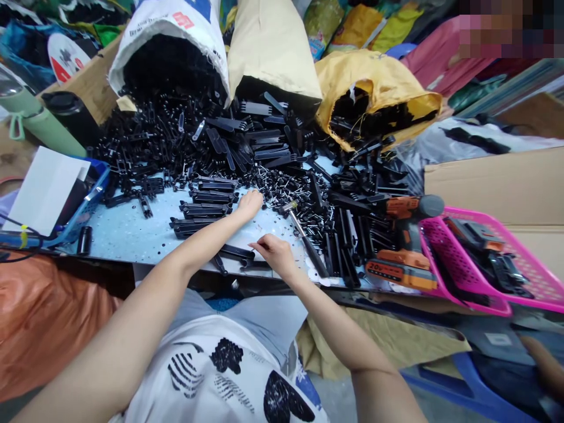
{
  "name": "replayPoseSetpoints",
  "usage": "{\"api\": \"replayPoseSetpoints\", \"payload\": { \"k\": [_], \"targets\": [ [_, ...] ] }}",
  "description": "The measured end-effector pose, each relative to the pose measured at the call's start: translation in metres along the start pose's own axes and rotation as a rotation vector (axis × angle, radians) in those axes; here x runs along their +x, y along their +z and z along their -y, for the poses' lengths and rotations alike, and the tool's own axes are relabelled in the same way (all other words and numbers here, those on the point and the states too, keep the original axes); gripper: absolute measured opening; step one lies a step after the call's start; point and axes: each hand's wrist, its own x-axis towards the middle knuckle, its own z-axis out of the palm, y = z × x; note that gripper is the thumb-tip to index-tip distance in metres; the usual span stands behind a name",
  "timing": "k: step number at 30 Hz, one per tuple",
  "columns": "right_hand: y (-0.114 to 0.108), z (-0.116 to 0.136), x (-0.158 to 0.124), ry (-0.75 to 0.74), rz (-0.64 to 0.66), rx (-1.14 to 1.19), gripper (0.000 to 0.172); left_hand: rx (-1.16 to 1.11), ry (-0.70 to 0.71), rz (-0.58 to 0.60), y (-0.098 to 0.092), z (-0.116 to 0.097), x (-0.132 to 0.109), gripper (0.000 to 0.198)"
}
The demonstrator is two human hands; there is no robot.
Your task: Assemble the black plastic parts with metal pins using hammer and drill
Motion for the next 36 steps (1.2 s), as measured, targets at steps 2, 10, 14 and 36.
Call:
{"api": "replayPoseSetpoints", "payload": {
  "k": [2,10,14,36],
  "targets": [
    [0.002,0.006,-0.006,-0.05,-0.015,-0.071,0.041,-0.014,0.01,-0.033,-0.01,0.0,-0.014,0.03],
    [0.002,0.009,-0.022,-0.178,0.035,-0.228,0.04,-1.018,-0.214,-0.214,-0.054,0.058,-0.137,0.022],
    [0.01,0.01,-0.026,-0.18,0.028,-0.2,0.04,-1.421,-0.548,-0.092,-0.051,0.081,-0.191,0.033],
    [0.012,-0.01,-0.048,-0.387,-0.058,-0.017,0.038,-1.037,-0.49,0.056,-0.038,0.083,-0.199,0.038]
  ]
}}
